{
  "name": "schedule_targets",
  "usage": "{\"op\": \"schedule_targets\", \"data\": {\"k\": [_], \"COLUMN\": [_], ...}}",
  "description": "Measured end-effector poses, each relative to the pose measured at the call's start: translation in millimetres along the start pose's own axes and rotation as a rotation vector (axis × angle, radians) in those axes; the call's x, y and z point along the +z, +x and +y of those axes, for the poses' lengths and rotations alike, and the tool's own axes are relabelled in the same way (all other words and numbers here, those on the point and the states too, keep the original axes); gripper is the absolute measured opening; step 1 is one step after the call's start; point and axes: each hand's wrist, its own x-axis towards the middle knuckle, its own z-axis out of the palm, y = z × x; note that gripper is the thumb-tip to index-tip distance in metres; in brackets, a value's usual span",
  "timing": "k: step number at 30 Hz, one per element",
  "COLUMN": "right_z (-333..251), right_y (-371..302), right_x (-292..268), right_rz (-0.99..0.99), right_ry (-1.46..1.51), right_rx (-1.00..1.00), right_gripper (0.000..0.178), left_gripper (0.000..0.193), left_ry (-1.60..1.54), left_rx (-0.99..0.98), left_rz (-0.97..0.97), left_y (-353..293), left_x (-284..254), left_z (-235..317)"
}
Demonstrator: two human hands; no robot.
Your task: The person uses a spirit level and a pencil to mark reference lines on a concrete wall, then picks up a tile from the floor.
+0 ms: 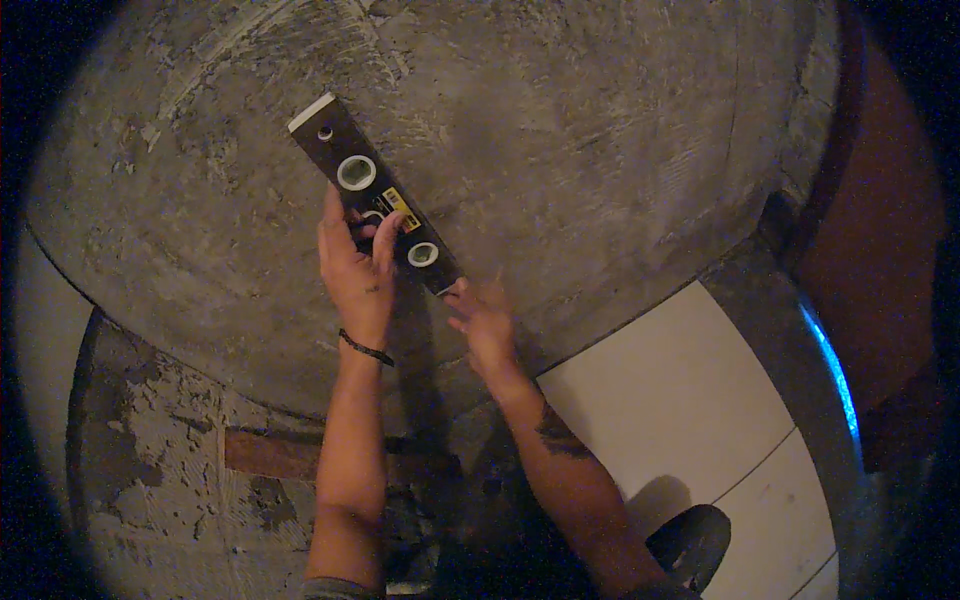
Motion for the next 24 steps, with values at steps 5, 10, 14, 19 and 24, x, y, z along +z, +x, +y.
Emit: {"op": "schedule_targets", "data": {"k": [5, 10, 14, 19, 24], "right_z": [9, 13, 19, 18, 8], "right_y": [8, 14, 22, 22, 14], "right_x": [-1, 0, -1, -4, 4], "right_rz": [0.026, 0.006, 0.047, -0.018, -0.034], "right_ry": [0.038, 0.076, 0.047, 0.053, 0.057], "right_rx": [-0.083, -0.039, -0.005, -0.05, -0.019], "right_gripper": [0.034, 0.033, 0.035, 0.032, 0.029], "left_gripper": [0.071, 0.072, 0.073, 0.071, 0.073], "left_ry": [0.016, 0.079, 0.086, 0.067, 0.086], "left_rx": [0.013, 0.006, -0.04, -0.03, -0.024], "left_rz": [0.014, 0.01, -0.015, -0.006, -0.01], "left_y": [1, 3, 4, 1, 2], "left_x": [1, 4, 3, 5, -1], "left_z": [1, -6, -6, -13, -11]}}
